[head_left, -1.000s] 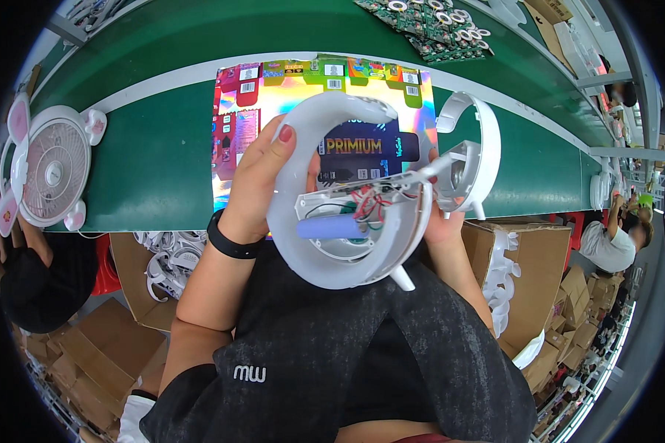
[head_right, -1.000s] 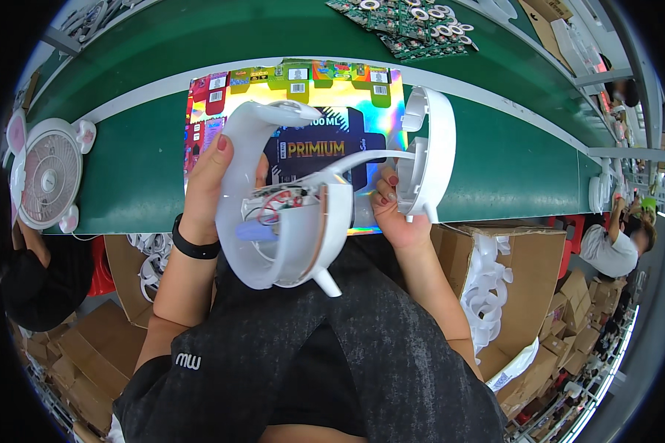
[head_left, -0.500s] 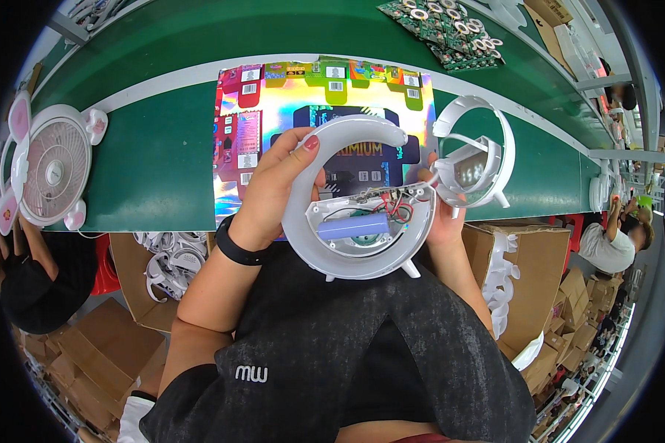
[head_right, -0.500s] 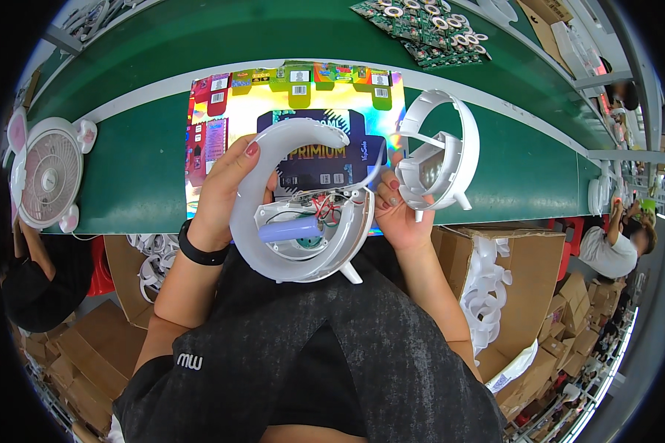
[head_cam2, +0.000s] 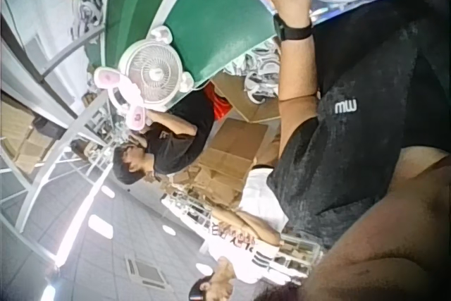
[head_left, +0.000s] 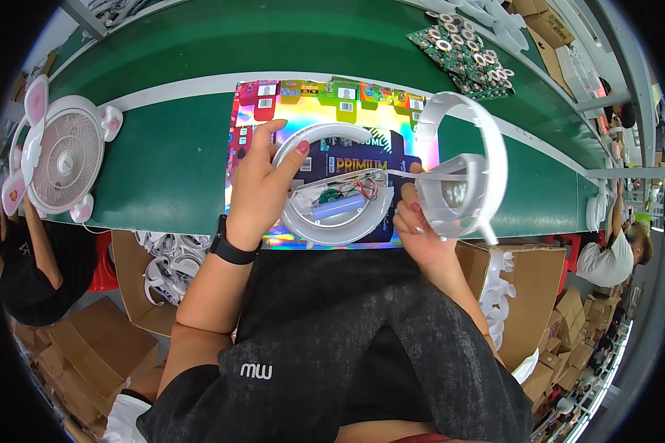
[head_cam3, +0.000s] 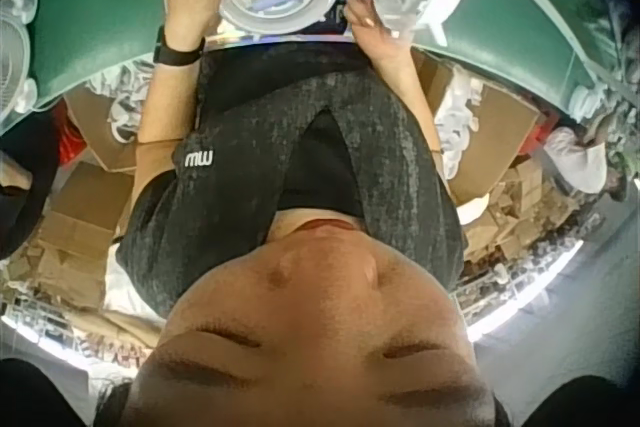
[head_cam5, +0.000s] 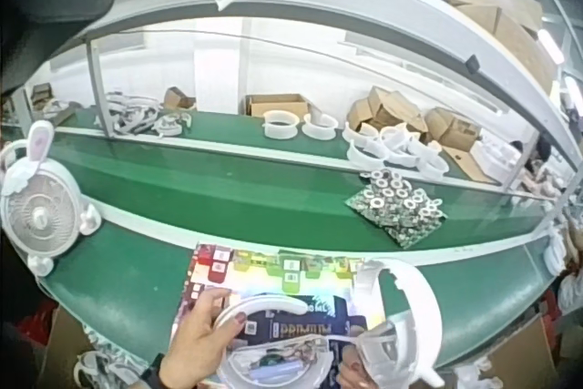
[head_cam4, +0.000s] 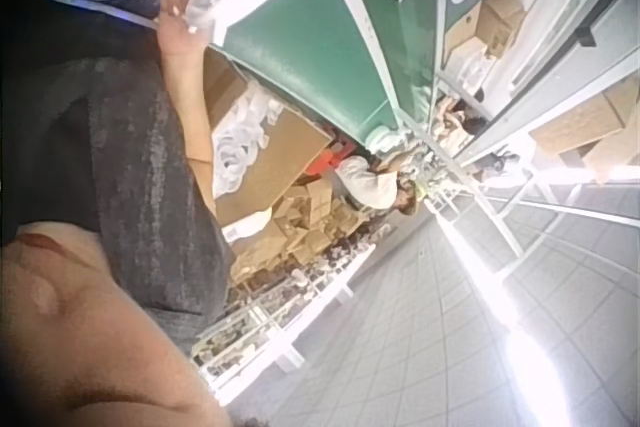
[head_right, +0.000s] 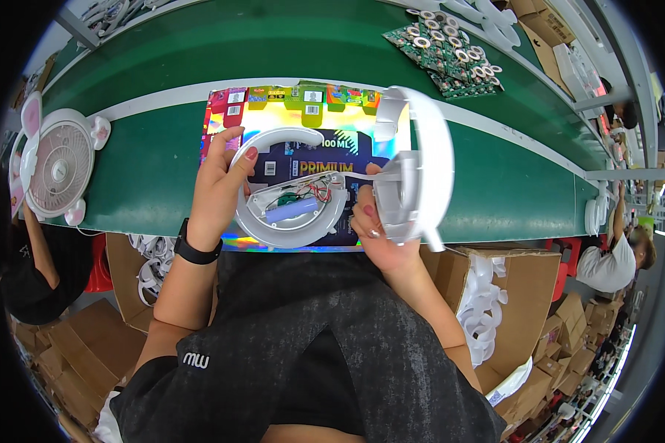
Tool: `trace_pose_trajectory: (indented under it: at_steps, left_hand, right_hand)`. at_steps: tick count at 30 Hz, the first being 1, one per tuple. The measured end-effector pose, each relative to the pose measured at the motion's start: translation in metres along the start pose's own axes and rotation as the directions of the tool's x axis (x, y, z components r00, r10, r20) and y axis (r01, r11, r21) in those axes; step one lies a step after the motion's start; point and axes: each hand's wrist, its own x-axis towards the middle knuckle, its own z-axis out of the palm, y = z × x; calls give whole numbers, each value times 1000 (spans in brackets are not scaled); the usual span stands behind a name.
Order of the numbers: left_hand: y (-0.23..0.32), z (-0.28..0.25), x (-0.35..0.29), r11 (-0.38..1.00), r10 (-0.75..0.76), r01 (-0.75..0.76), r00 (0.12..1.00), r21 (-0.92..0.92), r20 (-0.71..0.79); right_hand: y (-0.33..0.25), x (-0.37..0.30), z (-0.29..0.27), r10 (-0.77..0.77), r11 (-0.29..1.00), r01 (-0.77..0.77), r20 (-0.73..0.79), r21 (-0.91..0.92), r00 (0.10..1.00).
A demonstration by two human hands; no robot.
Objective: Assembling components of circular LED light fixtures on an assembly line.
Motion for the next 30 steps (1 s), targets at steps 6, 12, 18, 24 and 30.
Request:
trace_pose_trajectory:
  at_steps: [6,12,18,24,30]
  left_hand:
    - [-12,-1,3,996,-24,26,999,89,-25]
    - [-61,-13,14,979,-83,91,995,-182,49]
    - [-15,-8,-7,989,-86,116,952,-88,293]
    - [-21,2,2,980,-75,114,972,-166,225]
    - [-20,-18,-2,868,-169,222,973,-443,157]
  right_hand:
    - [18,7,20,-166,922,33,-316,-386,934]
    - [25,6,12,-393,-101,-25,17,-995,919]
    - [15,11,37,-398,-323,-146,-6,-935,917]
    - [25,24,14,-231,61,351,329,-934,916]
    - [43,30,-24,-347,439,425,287,-792,893]
